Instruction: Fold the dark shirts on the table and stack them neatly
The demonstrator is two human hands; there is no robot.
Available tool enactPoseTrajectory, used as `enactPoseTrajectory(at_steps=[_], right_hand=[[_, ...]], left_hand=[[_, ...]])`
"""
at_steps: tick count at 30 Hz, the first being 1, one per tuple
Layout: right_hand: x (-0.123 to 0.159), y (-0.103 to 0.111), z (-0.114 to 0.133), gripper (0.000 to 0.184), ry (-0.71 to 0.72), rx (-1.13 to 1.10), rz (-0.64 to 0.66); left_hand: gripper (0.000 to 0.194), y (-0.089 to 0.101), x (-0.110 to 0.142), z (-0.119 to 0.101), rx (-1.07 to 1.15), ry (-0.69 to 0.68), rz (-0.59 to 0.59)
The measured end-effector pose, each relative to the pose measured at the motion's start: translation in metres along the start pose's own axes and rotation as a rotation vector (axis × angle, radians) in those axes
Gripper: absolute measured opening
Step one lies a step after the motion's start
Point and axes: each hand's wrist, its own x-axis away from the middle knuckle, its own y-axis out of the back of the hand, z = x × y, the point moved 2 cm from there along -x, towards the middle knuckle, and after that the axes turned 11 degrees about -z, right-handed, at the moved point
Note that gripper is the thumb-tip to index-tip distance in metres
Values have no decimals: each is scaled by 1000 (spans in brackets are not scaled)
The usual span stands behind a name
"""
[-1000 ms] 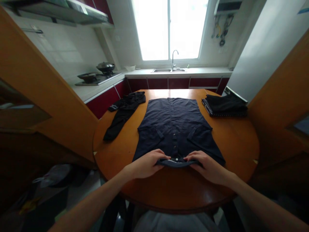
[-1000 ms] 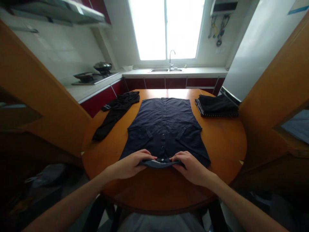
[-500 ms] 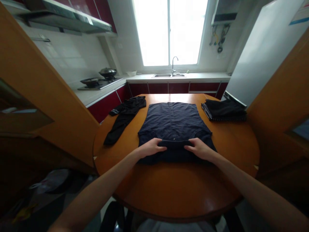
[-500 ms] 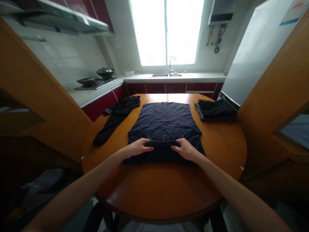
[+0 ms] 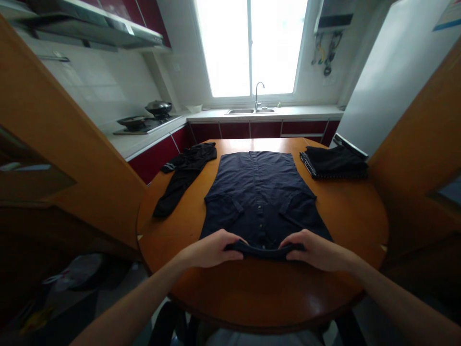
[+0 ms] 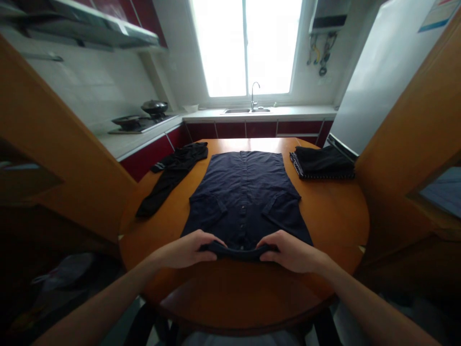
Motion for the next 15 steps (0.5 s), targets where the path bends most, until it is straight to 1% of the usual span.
enactPoseTrajectory(at_steps=[2, 4, 6, 8, 10, 12, 14, 15], right_hand=[[2, -3, -1, 28, 23, -3, -40], [-2, -6, -3, 31, 51, -10, -133], [-9, -9, -8, 35, 46, 11, -227], [-18, -13, -12, 35, 14, 54, -286], [-25, -19, -17, 31, -21, 102, -336], [-29, -23, -19, 25, -57, 185, -424], [-29, -27, -20, 26, -44, 334, -530], [-28, -29, -18, 28, -11, 425, -578]], left_hand=[[31, -6, 3, 0, -23, -4, -35], [38, -11, 0, 4, -57, 20, -63], [43, -14, -6, 11, -63, 80, -89], [39, -15, -13, 20, -36, 131, -163], [34, -16, -18, 28, -32, 173, -236], [36, -18, -18, 31, -138, 198, -285], [39, -22, -16, 27, -375, 185, -340], [40, -24, -14, 23, -511, 150, -378]])
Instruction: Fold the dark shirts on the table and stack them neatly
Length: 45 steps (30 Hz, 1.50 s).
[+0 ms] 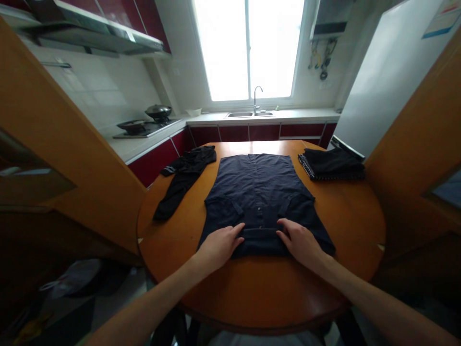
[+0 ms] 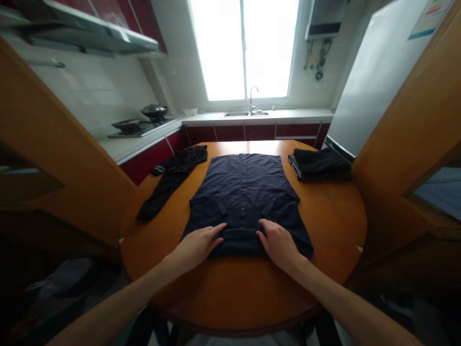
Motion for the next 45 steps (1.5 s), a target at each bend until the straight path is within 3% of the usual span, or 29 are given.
enactPoseTrajectory(at_steps=[3, 6, 8, 12, 17, 29, 34, 40, 45], right_hand=[[11, 3, 11, 28, 167, 174, -167], [28, 2, 29, 33, 288, 192, -253], [41, -3, 40, 43, 379, 169, -211], [55, -15, 39, 67, 447, 159, -28], [50, -7, 8, 70, 443, 158, 94], [75, 28, -43, 77, 377, 268, 106], [84, 31, -49, 75, 373, 219, 48], [88, 35, -49, 52, 359, 59, -133], [80, 46, -70, 23, 121, 12, -366]], left_hand=[[45, 3, 10, -21, -228, -251, -140], [54, -5, 17, -41, -220, -520, -118], [60, -15, 20, -45, -199, -568, -76], [65, -31, 26, -37, -178, -519, -55], [74, -34, 41, -27, -160, -489, -82], [79, -11, 85, 6, -219, -382, -85], [68, -1, 107, 16, -134, -324, -111], [30, 15, 116, 46, 35, 14, -501], [22, 18, 105, 65, 70, 84, -409]])
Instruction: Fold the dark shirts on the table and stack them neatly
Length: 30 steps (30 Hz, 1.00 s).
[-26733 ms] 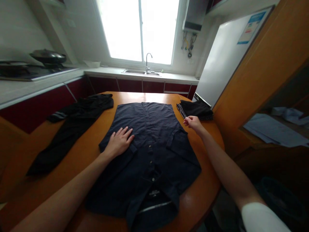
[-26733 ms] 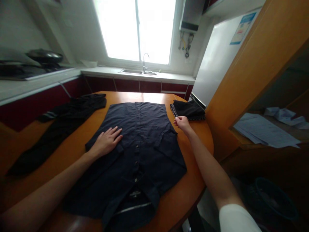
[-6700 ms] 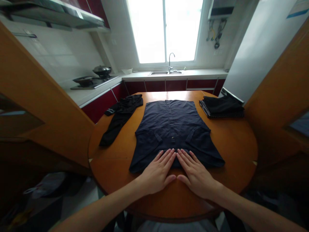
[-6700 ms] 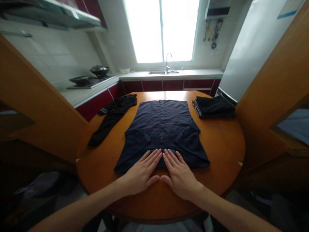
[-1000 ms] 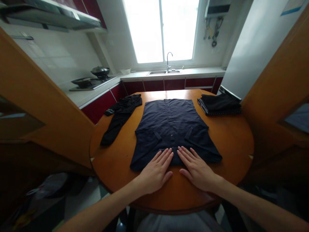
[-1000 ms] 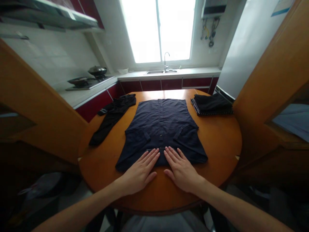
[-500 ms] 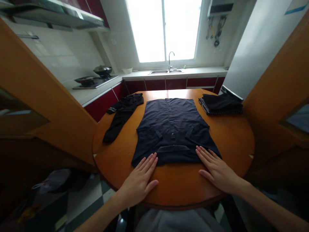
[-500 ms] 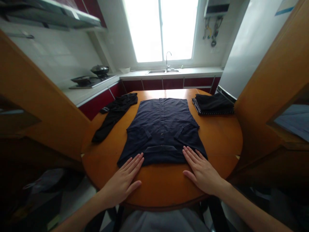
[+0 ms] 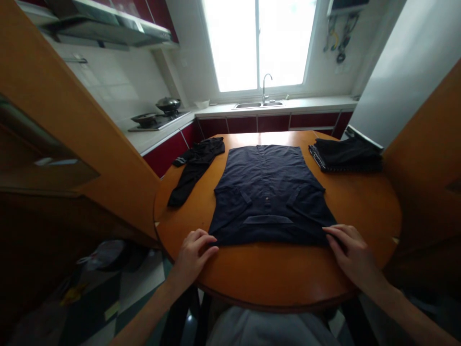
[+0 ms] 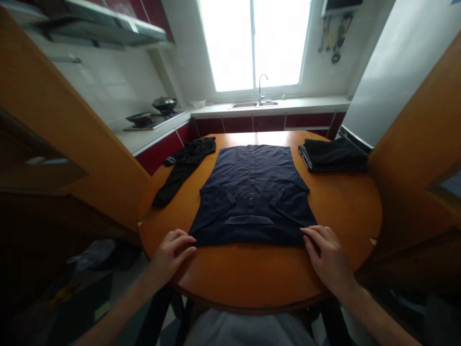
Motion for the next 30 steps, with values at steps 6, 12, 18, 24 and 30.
enactPoseTrajectory(at_steps=[6, 12, 18, 24, 30], right_hand=[[-3, 14, -17, 28, -212, 61, 64], [-3, 17, 0, 30, -188, 45, 186], [0, 11, -3, 21, -167, 100, 195], [2, 9, -5, 18, -143, 107, 188], [3, 12, -3, 15, -95, 173, 188]], left_hand=[[32, -7, -8, 8, 69, 3, 36], [43, -8, -17, 13, 67, 16, 46], [41, -9, -17, 4, 10, 14, 65], [31, -12, -15, -5, -35, 17, 66], [33, -12, -18, -7, -118, 36, 42]])
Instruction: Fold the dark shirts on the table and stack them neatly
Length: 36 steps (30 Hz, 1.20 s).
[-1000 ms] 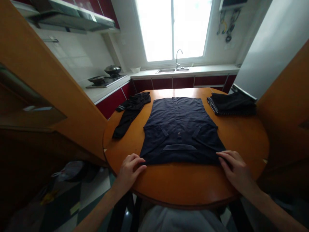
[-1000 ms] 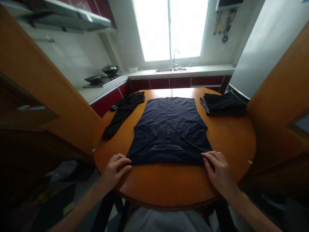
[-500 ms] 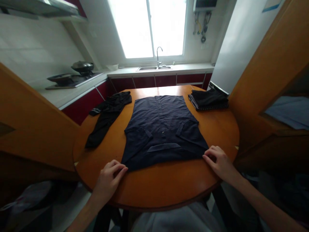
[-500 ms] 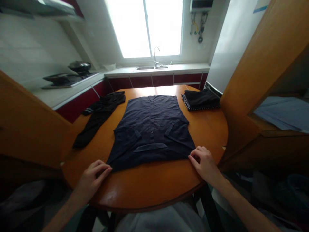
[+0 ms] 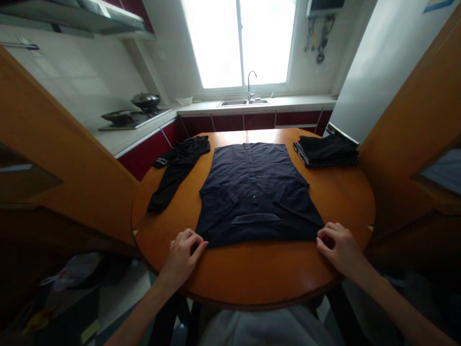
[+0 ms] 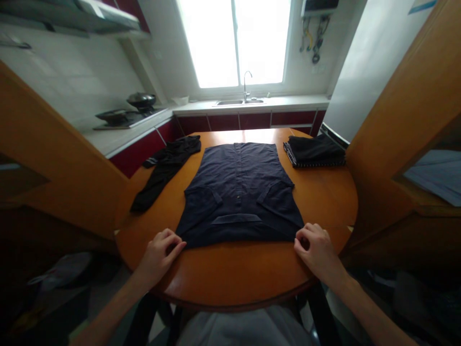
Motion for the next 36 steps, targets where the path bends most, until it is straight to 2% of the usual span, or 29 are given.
enactPoseTrajectory(at_steps=[3, 5, 7, 9, 12, 14, 17, 23, 36], right_hand=[[-6, 5, 13, 16, 27, 58, -38], [-17, 5, 33, 17, 56, 31, -77], [-29, -1, 60, 27, 123, -50, -78], [-41, -14, 89, 41, 239, -127, -17], [-47, -41, 119, 60, 392, -128, 107], [-45, -56, 124, 67, 432, -92, 168], [-36, -67, 119, 74, 452, -56, 212], [-29, -65, 112, 74, 439, -32, 211], [-25, -70, 108, 66, 452, -10, 181]], left_hand=[[26, 3, -4, -19, -58, -51, -68], [30, -1, -10, -42, -28, -159, -76], [42, -14, -17, -69, 13, -315, -5], [52, -33, -24, -94, 12, -458, 98], [68, -59, -32, -115, -17, -584, 216], [75, -68, -34, -119, -23, -628, 265], [79, -69, -35, -116, -9, -659, 293], [78, -68, -35, -110, 30, -664, 290], [77, -68, -30, -115, 12, -600, 326]])
